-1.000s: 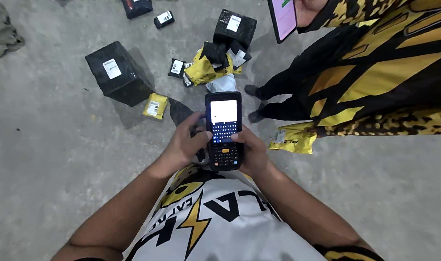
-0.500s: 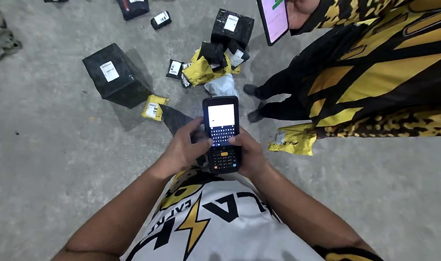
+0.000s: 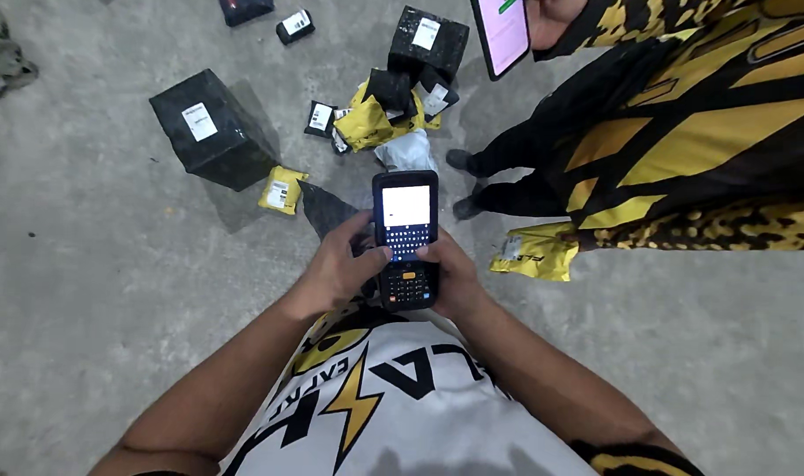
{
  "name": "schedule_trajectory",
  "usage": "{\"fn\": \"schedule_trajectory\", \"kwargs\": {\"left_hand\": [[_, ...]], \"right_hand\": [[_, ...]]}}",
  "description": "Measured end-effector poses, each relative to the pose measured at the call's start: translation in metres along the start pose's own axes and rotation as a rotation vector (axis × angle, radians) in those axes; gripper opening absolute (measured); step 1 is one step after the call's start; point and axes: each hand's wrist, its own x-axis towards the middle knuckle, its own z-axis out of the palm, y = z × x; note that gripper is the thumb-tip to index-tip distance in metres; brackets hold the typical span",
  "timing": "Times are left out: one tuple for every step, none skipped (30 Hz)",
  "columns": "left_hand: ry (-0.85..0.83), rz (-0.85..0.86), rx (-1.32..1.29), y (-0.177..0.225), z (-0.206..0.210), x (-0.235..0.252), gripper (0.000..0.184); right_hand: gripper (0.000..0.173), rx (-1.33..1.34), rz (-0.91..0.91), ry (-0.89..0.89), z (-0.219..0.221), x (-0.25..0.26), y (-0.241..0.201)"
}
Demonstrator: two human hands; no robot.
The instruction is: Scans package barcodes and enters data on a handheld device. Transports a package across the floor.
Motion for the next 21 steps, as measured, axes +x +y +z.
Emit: {"fn": "schedule_trajectory", "kwargs": {"left_hand": [[0.0,-0.002,0.006,-0.0002,0.0002,0.0,0.049],[0.003,0.0,0.012,-0.0003,0.0005,-0.0001,0.049],[0.006,-0.005,0.016,0.0,0.0006,-0.0001,0.05],[0.011,-0.014,0.018,0.0008,0.001,-0.0003,0.05],[0.013,-0.024,0.024,0.0015,0.0014,-0.0005,0.05],[0.018,-0.032,0.034,0.0019,0.0018,-0.0007,0.05],[0.019,-0.036,0.04,0.002,0.0019,-0.0009,0.05],[0.021,-0.034,0.047,0.0021,0.0019,-0.0012,0.05],[0.022,-0.031,0.055,0.0024,0.002,-0.0015,0.049],[0.021,-0.025,0.065,0.0027,0.002,-0.0018,0.049],[0.02,-0.019,0.07,0.0028,0.0019,-0.0021,0.048],[0.021,-0.013,0.076,0.0026,0.0019,-0.0022,0.048],[0.022,-0.009,0.083,0.0021,0.002,-0.0023,0.048],[0.023,-0.007,0.087,0.0016,0.0022,-0.0026,0.047],[0.024,-0.006,0.088,0.0015,0.0022,-0.0027,0.048],[0.026,-0.007,0.09,0.0015,0.0023,-0.003,0.047],[0.029,-0.011,0.098,0.0017,0.0027,-0.0035,0.047],[0.03,-0.012,0.103,0.0017,0.003,-0.0037,0.047],[0.03,-0.01,0.104,0.0016,0.0033,-0.0038,0.047],[0.031,-0.009,0.106,0.0018,0.0037,-0.0041,0.046],[0.032,-0.008,0.109,0.002,0.0042,-0.0045,0.046]], "right_hand": [[0.038,-0.008,-0.003,0.004,-0.0005,-0.0004,0.0008],[0.038,-0.016,-0.005,0.015,-0.0007,-0.0007,0.0015],[0.038,-0.023,-0.006,0.019,-0.001,-0.0013,0.002],[0.038,-0.024,-0.006,0.015,-0.0016,-0.0018,0.0023],[0.04,-0.022,-0.003,0.009,-0.002,-0.0021,0.0024],[0.04,-0.016,0.001,0.004,-0.0021,-0.0022,0.0024],[0.041,-0.005,0.005,-0.002,-0.0024,-0.0025,0.0025],[0.041,-0.001,0.009,-0.004,-0.0026,-0.0027,0.0025],[0.042,0.001,0.013,0.001,-0.0025,-0.0029,0.0028],[0.043,-0.003,0.018,0.007,-0.0024,-0.0034,0.003],[0.044,-0.008,0.021,0.01,-0.0025,-0.0037,0.0032],[0.045,-0.008,0.021,0.012,-0.0027,-0.0039,0.0036],[0.045,-0.008,0.018,0.013,-0.0027,-0.0043,0.0039],[0.045,-0.009,0.017,0.016,-0.0027,-0.0045,0.0042],[0.046,-0.013,0.019,0.021,-0.0026,-0.0045,0.0044],[0.046,-0.015,0.021,0.022,-0.0027,-0.0046,0.0047],[0.045,-0.021,0.022,0.023,-0.0026,-0.0049,0.0049],[0.045,-0.025,0.023,0.026,-0.0026,-0.0053,0.0052],[0.044,-0.028,0.023,0.029,-0.0026,-0.0054,0.0054],[0.044,-0.027,0.022,0.031,-0.0026,-0.0055,0.0056],[0.043,-0.024,0.018,0.033,-0.0024,-0.0057,0.0058]]}}
